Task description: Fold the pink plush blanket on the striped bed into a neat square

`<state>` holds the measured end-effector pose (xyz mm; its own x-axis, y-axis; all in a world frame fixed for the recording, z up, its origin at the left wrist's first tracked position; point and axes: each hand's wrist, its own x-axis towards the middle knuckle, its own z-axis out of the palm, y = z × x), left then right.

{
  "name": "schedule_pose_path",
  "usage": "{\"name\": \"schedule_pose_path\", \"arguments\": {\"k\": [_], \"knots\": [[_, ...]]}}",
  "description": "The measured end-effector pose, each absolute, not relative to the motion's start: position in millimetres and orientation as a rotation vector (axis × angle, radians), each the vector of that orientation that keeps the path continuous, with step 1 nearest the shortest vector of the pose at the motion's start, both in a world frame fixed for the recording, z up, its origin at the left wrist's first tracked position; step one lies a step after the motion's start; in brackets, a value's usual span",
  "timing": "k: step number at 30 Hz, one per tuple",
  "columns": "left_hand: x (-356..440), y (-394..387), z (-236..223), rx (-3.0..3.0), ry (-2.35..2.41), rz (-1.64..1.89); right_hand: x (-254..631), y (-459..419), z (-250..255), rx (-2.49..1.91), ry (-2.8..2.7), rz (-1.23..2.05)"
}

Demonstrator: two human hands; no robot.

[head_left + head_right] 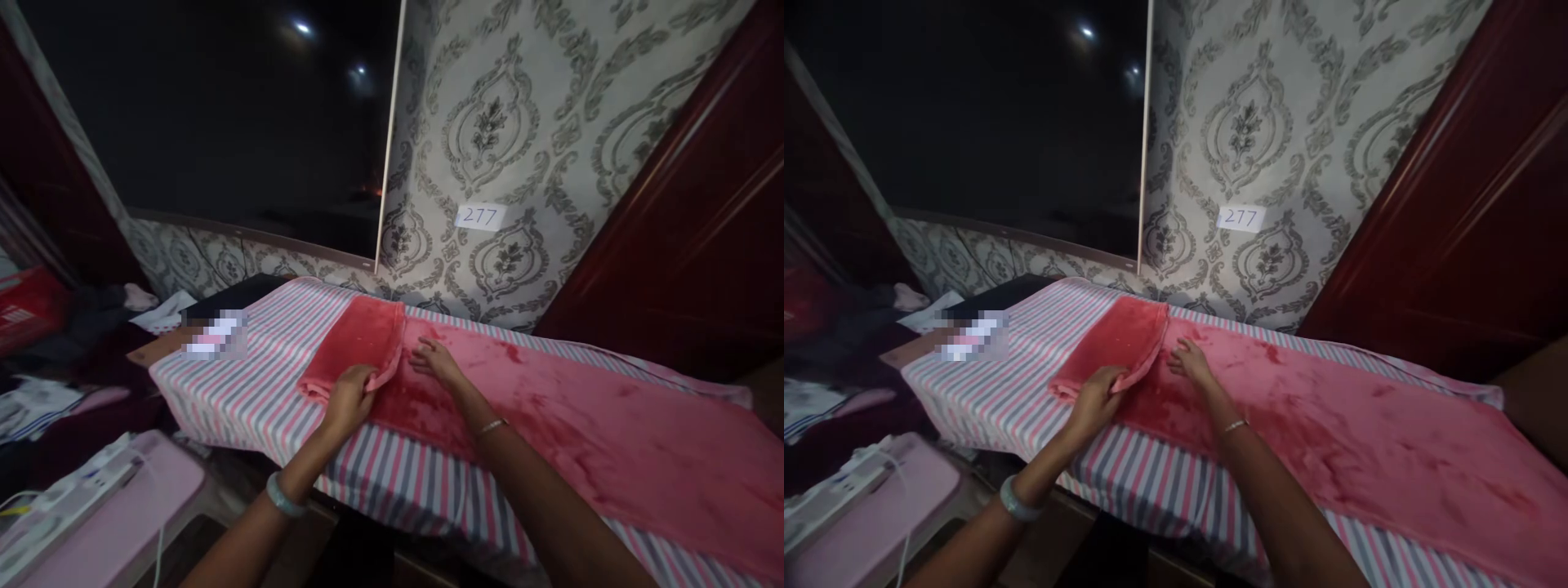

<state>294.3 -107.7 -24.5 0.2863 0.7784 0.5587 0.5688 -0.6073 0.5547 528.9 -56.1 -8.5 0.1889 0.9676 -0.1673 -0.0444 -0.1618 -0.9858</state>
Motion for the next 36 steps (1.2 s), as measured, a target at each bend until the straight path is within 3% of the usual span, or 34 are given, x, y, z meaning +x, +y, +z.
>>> {"name": "schedule_pose_path", "arguments": {"k": [14,20,27,36], "knots": [[282,-108,-54,2.557,1.182,1.199,484,56,-5,-1.423,-1.15,0.871],[304,-116,-61,2.631,1.084,1.206,526,38,-6,-1.478,-1.192,0.61],[344,-136,-71,2.756,1.052,0.894,560,14,-33,-1.649,-1.183,0.574],[362,-149,-52,2.719,1.061,0.984,578,17,-28,-1.682,-1.205,0.457]]}}
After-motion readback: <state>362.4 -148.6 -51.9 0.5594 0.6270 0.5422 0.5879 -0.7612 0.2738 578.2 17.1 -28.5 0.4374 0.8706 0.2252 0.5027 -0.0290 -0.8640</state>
